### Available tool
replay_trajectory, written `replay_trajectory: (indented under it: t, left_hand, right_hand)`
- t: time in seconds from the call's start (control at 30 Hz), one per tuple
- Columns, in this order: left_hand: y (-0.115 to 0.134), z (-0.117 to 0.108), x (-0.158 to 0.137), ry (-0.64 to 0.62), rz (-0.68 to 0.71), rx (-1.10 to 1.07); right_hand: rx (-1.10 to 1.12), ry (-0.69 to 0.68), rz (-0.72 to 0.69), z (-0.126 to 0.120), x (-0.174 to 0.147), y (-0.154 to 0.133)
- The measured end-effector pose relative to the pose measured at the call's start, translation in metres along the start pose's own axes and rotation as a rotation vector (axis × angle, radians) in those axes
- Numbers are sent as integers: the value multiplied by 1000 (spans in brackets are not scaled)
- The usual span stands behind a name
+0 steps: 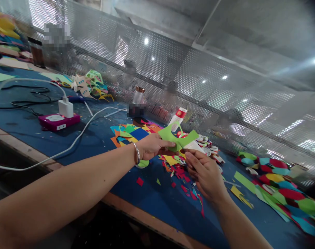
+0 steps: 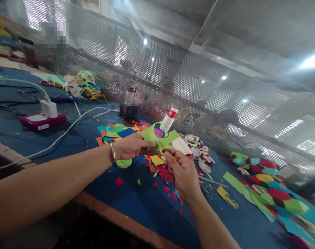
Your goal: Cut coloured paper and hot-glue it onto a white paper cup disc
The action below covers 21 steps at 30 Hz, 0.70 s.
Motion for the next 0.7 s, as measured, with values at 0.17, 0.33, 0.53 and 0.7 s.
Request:
replay_trajectory:
  t: [0.17,0.33,0.53,0.7]
  left_hand:
    - [-2,-1,1,-5,-12,10]
    - [-5,1,-1,-44,-60,33]
    - [-7,4,-1,-44,-79,38]
    - [-6,4,0,-27,-77,26]
  right_hand:
    - [-3,18,-7,1,-2,0]
    - [-5,8,1,3,-2,-1]
    - [-11,16,-14,3,-2,-1]
    - [-8,18,-26,3,-1,0]
Point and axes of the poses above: each hand's wrist, its own x-axis towards the middle knuckle, its own z-axis out of the palm, y = z × x, the point moved 5 cm from there along x, towards the middle knuckle, and after that the axes turned 10 degrees about -y, right-handed, at the moved point
